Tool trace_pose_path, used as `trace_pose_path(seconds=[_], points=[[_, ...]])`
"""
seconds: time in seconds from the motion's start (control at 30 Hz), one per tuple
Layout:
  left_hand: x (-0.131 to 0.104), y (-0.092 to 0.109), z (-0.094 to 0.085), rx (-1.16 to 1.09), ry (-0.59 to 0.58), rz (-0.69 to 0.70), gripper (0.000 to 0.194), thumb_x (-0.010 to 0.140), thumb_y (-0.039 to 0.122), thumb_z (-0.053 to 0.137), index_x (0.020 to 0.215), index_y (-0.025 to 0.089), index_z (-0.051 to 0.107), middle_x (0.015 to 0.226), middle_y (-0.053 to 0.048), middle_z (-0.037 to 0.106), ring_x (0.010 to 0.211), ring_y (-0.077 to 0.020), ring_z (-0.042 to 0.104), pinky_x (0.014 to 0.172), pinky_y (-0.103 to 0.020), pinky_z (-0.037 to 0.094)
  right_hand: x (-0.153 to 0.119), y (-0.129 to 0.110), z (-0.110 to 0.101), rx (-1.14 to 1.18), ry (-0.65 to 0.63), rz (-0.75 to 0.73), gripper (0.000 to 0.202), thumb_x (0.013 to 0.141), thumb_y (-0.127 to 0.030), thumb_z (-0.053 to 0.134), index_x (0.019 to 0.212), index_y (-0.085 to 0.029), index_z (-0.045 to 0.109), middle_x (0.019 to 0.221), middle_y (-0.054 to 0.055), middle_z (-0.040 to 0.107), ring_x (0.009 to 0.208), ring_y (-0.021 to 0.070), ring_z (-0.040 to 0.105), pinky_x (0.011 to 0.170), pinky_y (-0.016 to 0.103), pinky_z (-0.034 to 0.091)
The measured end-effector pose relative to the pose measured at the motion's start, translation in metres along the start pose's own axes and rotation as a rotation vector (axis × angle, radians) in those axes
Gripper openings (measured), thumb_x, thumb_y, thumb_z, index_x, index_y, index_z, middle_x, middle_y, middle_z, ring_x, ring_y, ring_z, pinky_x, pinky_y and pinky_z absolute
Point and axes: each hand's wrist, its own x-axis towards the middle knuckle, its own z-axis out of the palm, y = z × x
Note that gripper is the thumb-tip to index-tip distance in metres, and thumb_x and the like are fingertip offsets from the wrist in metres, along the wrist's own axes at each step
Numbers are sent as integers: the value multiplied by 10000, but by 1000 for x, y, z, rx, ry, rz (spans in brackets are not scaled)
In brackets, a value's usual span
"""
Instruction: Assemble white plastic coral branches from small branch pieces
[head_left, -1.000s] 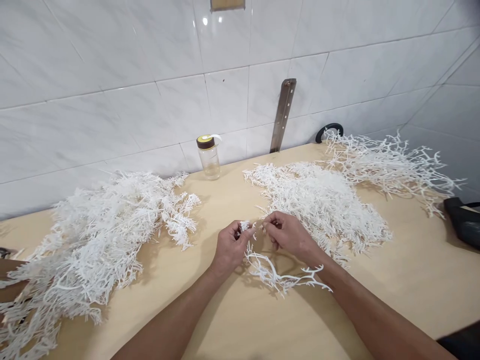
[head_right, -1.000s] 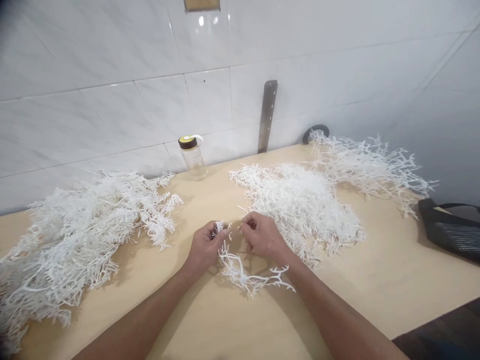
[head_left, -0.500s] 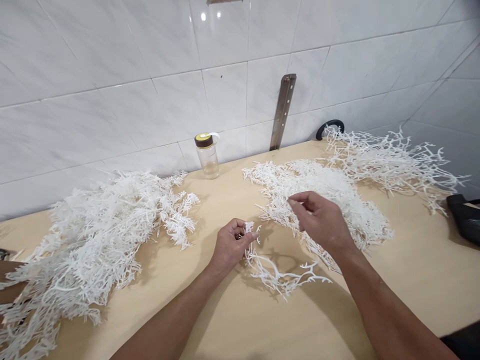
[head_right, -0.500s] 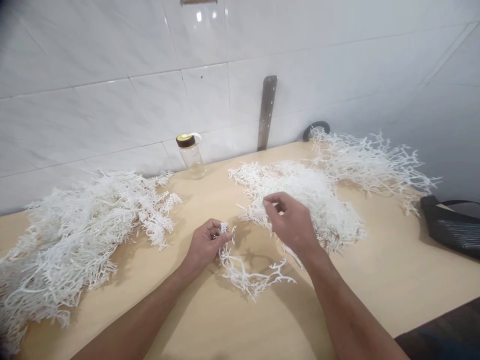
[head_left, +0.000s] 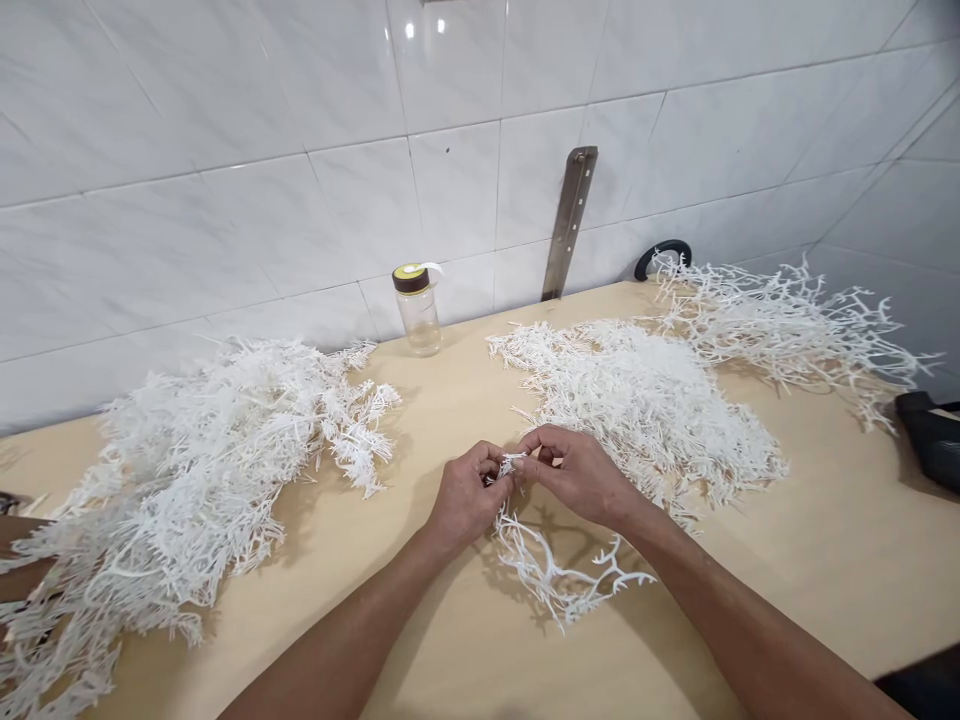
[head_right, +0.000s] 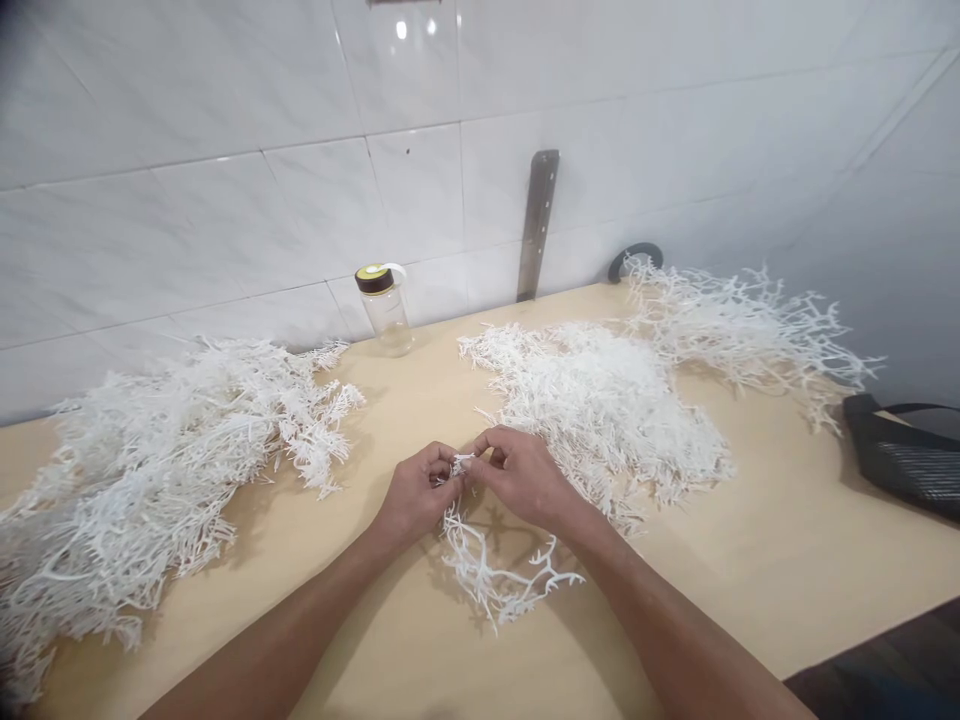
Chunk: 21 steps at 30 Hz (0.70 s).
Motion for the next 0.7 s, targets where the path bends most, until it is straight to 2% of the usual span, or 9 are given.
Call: trace_pose_path(seconds=[0.1,0.2,0.3,0.4,0.57,0.7], points=[[-1,2,-1,-40,-12,21,205,751,314,708,847,154,621,663,15,602,585,-97,518,550,-205,389,1,-2,-2,37,17,15,198,853,-395,632,823,-216,709,770,32,698,675,171,608,640,294,475],[-1,7,-4,-175,-89,26,338,740,389,756,936,142,635,776,-32,640,659,-118,560,601,-226,440,1,-4,-5,93,29,58,220,858,-413,624,804,-207,682,731,23,674,643,157,581,601,280,454],[0,10,-10,-333,-142,-49,434,778,491,712,1024,139,650,795,-54,650,621,-125,558,565,-240,444,2,-3,-7,162,56,101,279,850,-474,632,789,-204,657,663,2,615,540,121,499,494,248,387],[5,11,-15,-441,-157,-111,478,815,559,640,1003,122,690,832,-93,666,649,-146,578,583,-255,450,2,1,-7,237,77,116,341,822,-537,654,782,-199,640,648,-11,574,472,89,417,431,233,332],[8,13,-16,-487,-197,-134,382,760,438,759,967,121,706,831,-71,654,710,-134,572,685,-249,455,2,3,-1,371,52,131,350,804,-548,677,830,-202,642,657,-24,558,435,75,402,400,232,340],[6,16,-15,-561,-261,-177,335,766,413,765,927,134,673,840,-65,650,732,-134,588,699,-242,461,2,3,4,427,34,110,329,816,-522,679,849,-195,664,673,-6,592,447,80,425,400,231,348]])
